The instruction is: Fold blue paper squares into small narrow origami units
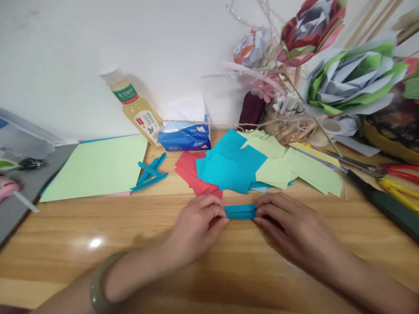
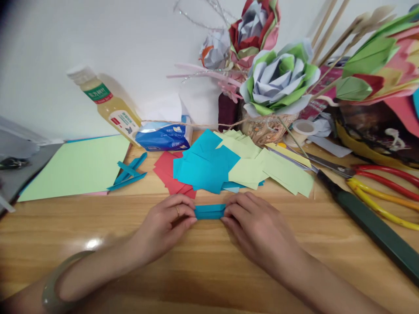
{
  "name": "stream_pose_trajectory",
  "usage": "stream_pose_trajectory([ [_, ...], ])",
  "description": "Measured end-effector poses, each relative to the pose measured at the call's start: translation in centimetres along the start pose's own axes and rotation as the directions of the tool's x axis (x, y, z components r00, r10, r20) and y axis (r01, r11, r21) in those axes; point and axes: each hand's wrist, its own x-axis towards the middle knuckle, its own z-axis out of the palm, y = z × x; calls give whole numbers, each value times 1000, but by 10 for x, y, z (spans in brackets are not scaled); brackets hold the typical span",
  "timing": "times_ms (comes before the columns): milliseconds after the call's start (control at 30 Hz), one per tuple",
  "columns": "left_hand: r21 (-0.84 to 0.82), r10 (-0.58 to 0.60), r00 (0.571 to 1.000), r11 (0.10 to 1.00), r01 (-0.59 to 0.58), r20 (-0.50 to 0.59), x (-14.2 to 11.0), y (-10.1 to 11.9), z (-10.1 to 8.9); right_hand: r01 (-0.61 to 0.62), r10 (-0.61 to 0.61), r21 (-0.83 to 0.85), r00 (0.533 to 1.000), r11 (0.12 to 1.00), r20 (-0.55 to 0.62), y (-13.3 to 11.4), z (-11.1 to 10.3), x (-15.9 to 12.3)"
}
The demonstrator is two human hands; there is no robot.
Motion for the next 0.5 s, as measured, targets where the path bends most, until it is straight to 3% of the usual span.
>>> stream_pose_trajectory([
  [133, 62, -49, 999, 997, 48, 19, 1, 5, 2, -78, 76, 28, 995, 997, 71, 1, -2, 4],
  [333, 268, -44, 998, 963, 29, 50, 6, 9, 3, -227, 222, 33, 969, 973, 113, 1, -1, 11],
  [500, 313, -98, 995, 946, 81, 37, 9, 9, 4, -258, 257, -13, 960, 966, 113, 0, 1, 16],
])
